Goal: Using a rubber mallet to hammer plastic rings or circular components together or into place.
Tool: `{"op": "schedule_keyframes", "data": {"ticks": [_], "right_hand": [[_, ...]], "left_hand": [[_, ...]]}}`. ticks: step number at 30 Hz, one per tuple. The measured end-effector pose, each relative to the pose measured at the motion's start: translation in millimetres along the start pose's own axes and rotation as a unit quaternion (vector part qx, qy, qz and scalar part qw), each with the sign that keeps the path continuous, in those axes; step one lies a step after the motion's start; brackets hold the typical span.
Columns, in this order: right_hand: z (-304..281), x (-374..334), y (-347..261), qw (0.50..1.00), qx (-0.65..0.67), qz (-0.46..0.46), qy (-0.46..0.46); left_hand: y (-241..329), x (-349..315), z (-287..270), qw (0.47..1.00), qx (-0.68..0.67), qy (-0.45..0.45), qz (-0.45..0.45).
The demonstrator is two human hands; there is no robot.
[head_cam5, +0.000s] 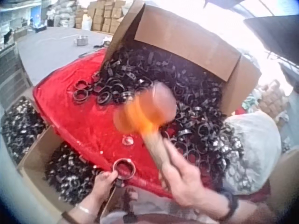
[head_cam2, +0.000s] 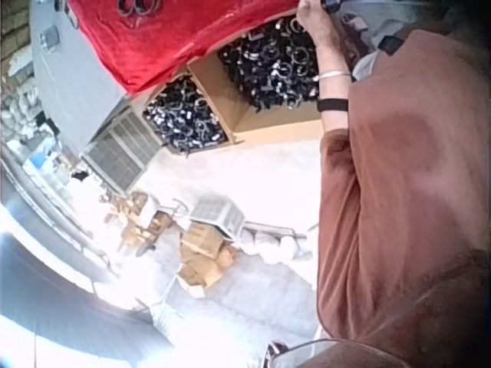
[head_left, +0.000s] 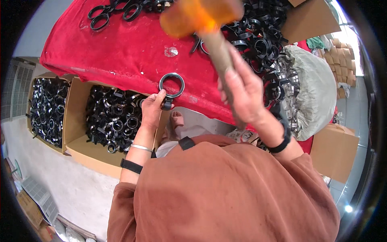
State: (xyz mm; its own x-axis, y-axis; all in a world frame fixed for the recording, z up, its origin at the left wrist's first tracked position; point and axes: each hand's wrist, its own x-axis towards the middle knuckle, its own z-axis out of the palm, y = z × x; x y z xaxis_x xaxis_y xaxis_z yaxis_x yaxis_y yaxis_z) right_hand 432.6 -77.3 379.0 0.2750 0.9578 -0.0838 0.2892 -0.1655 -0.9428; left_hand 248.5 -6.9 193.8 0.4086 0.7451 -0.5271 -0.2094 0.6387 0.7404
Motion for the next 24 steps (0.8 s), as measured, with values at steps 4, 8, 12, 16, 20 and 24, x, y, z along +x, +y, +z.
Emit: {"op": "schedule_keyframes", "data": {"ticks": [4, 8, 12, 16, 20, 24], "right_hand": [[-2.9, -14.5, 48.7, 0.988, -0.119, 0.096, -0.021], [-13.6, -8.0, 42.0, 0.97, -0.145, 0.184, -0.059], [0.7, -6.3, 17.0, 0.988, -0.11, 0.097, -0.04], [25.6, 6.8, 54.2, 0.97, -0.226, 0.002, -0.092], [17.0, 13.3, 50.4, 0.974, -0.208, 0.026, -0.089], [0.1, -29.6, 28.0, 0.983, -0.166, -0.074, -0.019]], "left_hand": [[-2.3, 4.3, 2.3, 0.999, -0.025, -0.018, 0.018], [-3.7, 7.0, -6.0, 1.0, 0.007, -0.03, 0.003], [-1.6, 5.8, -2.2, 0.999, -0.012, -0.038, -0.009], [-4.1, 7.8, -2.5, 1.0, 0.016, -0.018, 0.009], [-14.7, 14.9, -5.7, 0.999, 0.008, -0.019, 0.026], [-13.2, 4.3, -2.4, 0.999, -0.041, -0.022, 0.01]]}}
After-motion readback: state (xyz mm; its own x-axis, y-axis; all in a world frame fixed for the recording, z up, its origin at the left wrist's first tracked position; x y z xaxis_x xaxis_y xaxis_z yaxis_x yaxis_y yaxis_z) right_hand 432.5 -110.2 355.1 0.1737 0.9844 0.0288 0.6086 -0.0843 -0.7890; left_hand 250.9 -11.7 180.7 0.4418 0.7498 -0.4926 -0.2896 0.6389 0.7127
